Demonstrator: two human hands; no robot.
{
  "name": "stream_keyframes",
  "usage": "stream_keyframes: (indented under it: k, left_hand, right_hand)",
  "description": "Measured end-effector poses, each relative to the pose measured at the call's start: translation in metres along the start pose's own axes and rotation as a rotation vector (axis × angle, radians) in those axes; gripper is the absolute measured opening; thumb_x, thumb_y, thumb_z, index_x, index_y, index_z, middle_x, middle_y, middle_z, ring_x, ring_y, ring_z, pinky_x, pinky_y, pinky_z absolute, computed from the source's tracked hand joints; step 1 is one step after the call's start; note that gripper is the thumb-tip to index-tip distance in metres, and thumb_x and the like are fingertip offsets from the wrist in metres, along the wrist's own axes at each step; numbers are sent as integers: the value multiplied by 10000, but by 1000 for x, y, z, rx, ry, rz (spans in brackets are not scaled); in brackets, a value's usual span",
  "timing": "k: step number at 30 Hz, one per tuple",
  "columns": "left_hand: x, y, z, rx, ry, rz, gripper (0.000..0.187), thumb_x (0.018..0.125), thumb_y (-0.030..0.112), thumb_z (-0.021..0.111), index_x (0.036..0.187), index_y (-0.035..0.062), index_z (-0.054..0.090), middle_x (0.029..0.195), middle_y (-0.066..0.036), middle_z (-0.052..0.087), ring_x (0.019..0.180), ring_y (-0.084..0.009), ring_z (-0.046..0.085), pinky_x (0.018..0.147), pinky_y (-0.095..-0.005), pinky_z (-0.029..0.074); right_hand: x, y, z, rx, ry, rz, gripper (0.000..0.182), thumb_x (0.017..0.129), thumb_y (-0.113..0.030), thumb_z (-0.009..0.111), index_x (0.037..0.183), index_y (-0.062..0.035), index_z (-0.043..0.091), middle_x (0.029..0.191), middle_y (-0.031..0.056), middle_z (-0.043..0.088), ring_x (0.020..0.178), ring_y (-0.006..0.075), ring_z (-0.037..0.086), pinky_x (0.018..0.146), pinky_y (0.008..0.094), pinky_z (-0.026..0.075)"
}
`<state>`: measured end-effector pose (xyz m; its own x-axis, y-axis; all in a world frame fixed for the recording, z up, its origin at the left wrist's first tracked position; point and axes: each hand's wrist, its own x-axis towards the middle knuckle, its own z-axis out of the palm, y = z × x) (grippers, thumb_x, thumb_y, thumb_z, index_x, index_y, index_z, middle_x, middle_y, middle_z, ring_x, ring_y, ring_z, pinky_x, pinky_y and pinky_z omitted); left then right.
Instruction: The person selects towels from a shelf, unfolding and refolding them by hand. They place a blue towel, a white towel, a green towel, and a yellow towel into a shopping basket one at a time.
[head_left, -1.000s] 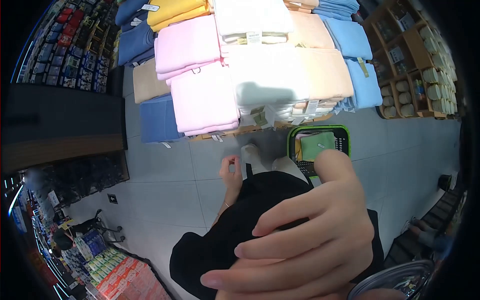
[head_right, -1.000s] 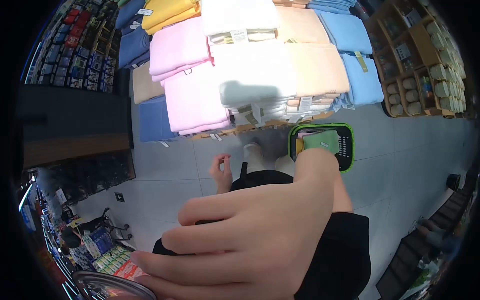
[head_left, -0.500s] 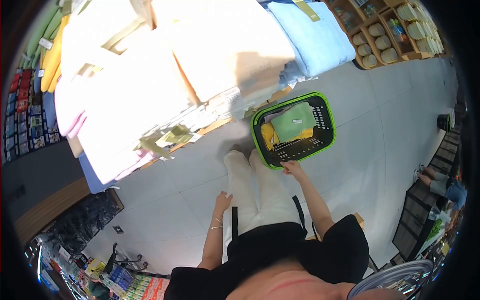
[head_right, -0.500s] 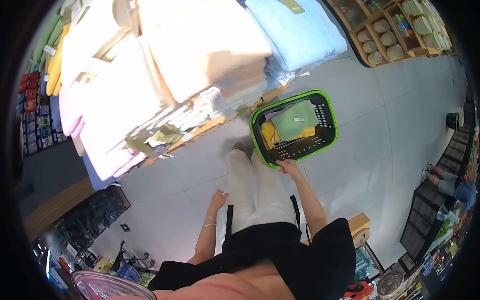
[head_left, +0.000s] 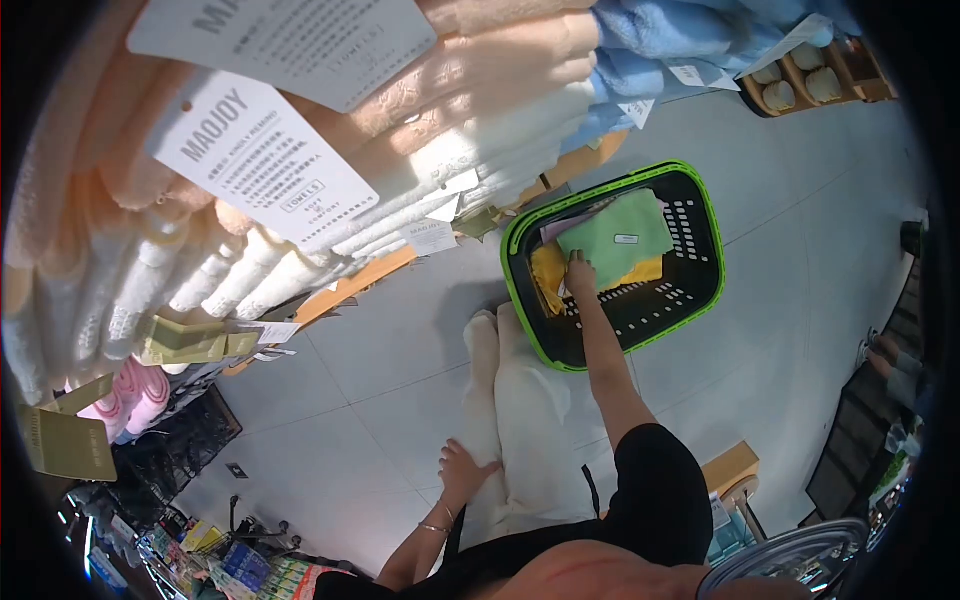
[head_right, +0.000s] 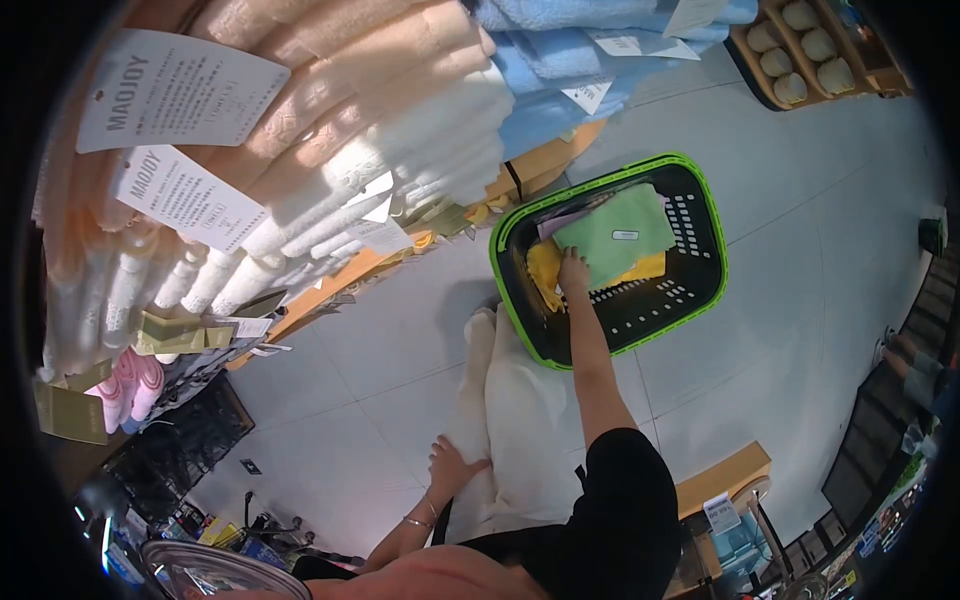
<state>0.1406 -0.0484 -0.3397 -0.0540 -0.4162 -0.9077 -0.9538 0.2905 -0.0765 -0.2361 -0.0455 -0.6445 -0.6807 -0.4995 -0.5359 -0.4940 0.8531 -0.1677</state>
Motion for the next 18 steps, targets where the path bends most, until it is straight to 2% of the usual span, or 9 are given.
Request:
stream_keyframes:
  k: [2, 5, 8, 11, 14, 16, 18]
  left_hand:
    - [11, 2, 5, 24, 66, -1, 1101, 570, 538, 729, 1248, -138, 186, 1149, -237, 376, 1002, -376, 479, 767, -455, 469]
    - [20, 5, 12, 62, 156, 17, 1061, 575, 515, 732, 1229, -143, 217, 1140, -231, 380, 968, -359, 490, 746, -447, 473]
    - [19, 3, 16, 100, 213, 21, 1028, 577, 507, 732, 1210, -142, 249, 1129, -228, 393, 954, -349, 498, 731, -439, 478]
    - [11, 2, 17, 89, 176, 54, 1004, 587, 520, 721, 1196, -140, 272, 1113, -223, 413, 953, -344, 504, 731, -442, 482]
    - [-6, -3, 15, 61, 95, 69, 969, 610, 546, 690, 1176, -134, 297, 1093, -222, 434, 959, -347, 511, 730, -451, 487]
    - [-14, -8, 23, 47, 108, 96, 920, 636, 559, 663, 1154, -122, 324, 1082, -222, 446, 966, -355, 514, 728, -461, 489]
    - [-17, -19, 35, 36, 131, 139, 854, 667, 544, 640, 1138, -105, 345, 1073, -223, 453, 978, -363, 512, 729, -467, 489]
  right_hand:
    - [29, -3, 7, -65, 6, -121, 570, 745, -45, 560, 1265, -72, 328, 1341, 116, 327, 988, 340, 544, 784, 403, 487]
    - [49, -10, 2, -171, -79, -151, 580, 744, -31, 555, 1271, -60, 314, 1306, 111, 346, 964, 342, 552, 776, 412, 489]
    - [66, -7, 13, -175, -153, -105, 480, 747, -29, 550, 1203, -39, 401, 1298, 115, 345, 937, 350, 564, 763, 412, 495]
    - [29, -3, -8, -168, -13, -124, 313, 753, -38, 544, 1065, -32, 516, 1248, 129, 414, 891, 350, 582, 745, 412, 499]
    - [-13, 31, -35, 7, -20, -99, 197, 752, -53, 530, 941, -10, 566, 1142, 159, 496, 861, 354, 586, 735, 416, 498]
    - [-54, 52, -76, 22, 68, -45, 236, 715, -30, 544, 948, 9, 554, 1043, 189, 537, 864, 365, 575, 740, 428, 489]
    - [-81, 85, -101, 183, 198, -51, 245, 679, 6, 548, 924, 15, 553, 1037, 204, 527, 862, 378, 566, 736, 444, 483]
